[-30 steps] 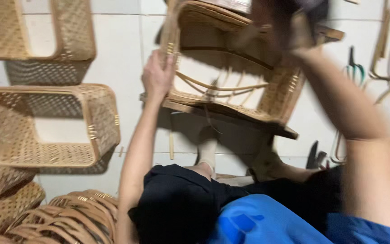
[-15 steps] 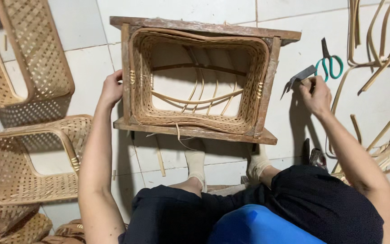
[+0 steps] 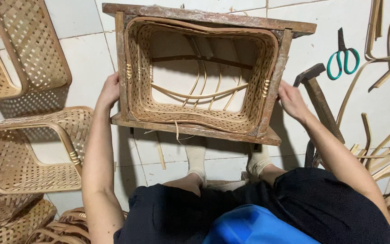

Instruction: The person weaves a rectangular basket by inserting thin wooden strips into a wooden mold. They use a hammer to secure the strips and adjust the basket's position as needed.

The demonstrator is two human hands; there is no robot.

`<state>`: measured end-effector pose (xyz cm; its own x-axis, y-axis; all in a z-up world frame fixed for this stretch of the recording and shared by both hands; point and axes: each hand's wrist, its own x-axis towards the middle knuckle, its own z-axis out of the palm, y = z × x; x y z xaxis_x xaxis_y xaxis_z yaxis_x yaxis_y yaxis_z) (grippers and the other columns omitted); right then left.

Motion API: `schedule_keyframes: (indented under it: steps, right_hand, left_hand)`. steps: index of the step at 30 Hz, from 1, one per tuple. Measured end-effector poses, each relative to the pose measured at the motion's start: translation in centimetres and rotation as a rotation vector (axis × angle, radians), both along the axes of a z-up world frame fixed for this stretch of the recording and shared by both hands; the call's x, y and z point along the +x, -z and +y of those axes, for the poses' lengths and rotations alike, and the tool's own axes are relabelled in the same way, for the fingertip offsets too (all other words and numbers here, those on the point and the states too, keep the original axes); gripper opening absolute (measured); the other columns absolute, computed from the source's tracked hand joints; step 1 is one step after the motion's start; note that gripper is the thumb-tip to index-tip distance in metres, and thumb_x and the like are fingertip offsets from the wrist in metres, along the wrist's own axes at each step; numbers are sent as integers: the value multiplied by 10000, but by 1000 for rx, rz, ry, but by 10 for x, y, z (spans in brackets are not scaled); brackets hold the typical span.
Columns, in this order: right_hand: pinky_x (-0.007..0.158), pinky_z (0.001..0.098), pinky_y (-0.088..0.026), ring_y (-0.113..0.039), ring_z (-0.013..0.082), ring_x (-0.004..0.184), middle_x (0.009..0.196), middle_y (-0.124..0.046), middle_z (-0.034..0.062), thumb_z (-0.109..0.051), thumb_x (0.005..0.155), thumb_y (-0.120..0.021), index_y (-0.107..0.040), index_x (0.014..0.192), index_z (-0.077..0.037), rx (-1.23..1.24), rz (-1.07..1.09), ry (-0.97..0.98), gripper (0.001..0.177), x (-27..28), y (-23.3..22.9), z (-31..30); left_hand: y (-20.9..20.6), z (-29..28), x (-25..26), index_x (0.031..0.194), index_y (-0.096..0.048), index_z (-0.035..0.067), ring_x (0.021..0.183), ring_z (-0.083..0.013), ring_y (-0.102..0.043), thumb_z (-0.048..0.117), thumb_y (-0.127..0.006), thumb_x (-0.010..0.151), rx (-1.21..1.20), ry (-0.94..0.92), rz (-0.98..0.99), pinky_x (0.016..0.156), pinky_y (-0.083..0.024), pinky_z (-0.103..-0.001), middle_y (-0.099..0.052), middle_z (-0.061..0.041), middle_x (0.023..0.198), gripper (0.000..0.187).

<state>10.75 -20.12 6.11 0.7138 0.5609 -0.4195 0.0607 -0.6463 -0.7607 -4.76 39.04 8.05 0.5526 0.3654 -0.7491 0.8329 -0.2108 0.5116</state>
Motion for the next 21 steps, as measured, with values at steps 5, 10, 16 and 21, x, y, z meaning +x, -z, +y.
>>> schedule_keyframes:
  steps: [5, 10, 16, 21]
  right_hand:
    - [934, 615, -581, -705, 462, 1010, 1251, -669, 282, -457, 1050, -401, -405, 1557, -105, -233, 373, 192, 617, -10, -18, 17]
    - [835, 650, -488, -591, 501, 1106, 1294, -549, 363, -415, 1128, -515, -421, 1480, 110, -22, 93, 126, 639, 16, 10, -6]
    - [978, 530, -554, -649, 377, 1175, 1266, -642, 285, -398, 1131, -503, -523, 1410, 60, -149, 48, 89, 536, 87, 11, -28]
    - [990, 517, -546, -643, 366, 1173, 1308, -614, 265, -300, 956, -616, -479, 1451, 0, -190, 282, 194, 595, 87, -32, -26]
  left_hand:
    - [-10, -9, 0, 1385, -609, 60, 1229, -326, -647, 232, -414, 1119, 51, 34, 17, 1103, -473, -519, -668, -201, 1310, 372]
    - [-43, -23, 18, 1506, -408, 48, 1309, -385, -521, 335, -385, 1064, 17, 222, -117, 1110, -400, -527, -540, -216, 1429, 528]
    - [-47, -45, 27, 1520, -379, -5, 1282, -451, -558, 294, -619, 1021, 120, 487, -207, 1124, -432, -539, -547, -300, 1407, 630]
    - [-41, -50, 4, 1522, -400, 63, 1062, -433, -703, 233, -657, 897, -305, 121, -117, 858, -535, -575, -668, -272, 1241, 697]
